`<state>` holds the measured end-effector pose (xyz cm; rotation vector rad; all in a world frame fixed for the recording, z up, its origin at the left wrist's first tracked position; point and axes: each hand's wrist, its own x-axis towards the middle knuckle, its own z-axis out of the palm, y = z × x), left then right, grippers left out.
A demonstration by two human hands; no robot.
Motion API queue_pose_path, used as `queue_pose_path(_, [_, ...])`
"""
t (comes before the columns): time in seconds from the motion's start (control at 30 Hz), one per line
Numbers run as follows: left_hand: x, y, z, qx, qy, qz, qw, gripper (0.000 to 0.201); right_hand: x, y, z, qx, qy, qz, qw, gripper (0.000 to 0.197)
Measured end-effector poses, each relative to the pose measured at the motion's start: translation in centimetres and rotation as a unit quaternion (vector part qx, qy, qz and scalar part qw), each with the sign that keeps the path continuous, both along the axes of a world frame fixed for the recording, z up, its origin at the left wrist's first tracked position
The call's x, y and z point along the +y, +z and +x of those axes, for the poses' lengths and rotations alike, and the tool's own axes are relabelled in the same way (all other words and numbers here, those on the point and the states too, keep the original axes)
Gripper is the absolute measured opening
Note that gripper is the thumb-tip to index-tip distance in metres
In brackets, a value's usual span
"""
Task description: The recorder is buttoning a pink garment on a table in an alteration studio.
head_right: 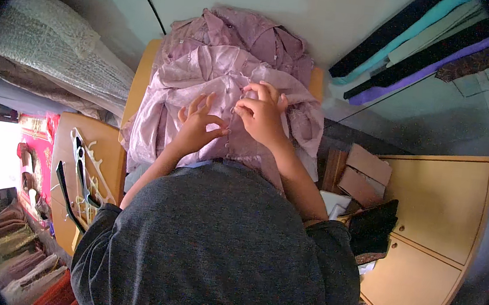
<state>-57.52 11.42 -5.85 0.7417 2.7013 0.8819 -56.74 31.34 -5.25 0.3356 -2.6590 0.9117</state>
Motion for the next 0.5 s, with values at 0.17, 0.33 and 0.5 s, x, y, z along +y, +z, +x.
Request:
queue_pose_path(0.17, [-0.4,-1.1,0.0,-0.002,-0.014,-0.03,0.999,0.019,-0.2,0.0,0.5,0.001,0.018,0.071,0.997,0.02])
queue_pose_path(0.33, [-1.8,-2.9,0.0,-0.014,0.009,0.025,1.0,0.02,-0.9,0.0,1.5,0.012,0.133,0.142,0.981,0.026])
queue_pose_path(0.5, [-2.2,-2.9,0.3,-0.057,0.006,0.074,0.996,0.02,-1.2,-1.0,1.8,0.024,0.161,0.124,0.979,0.028])
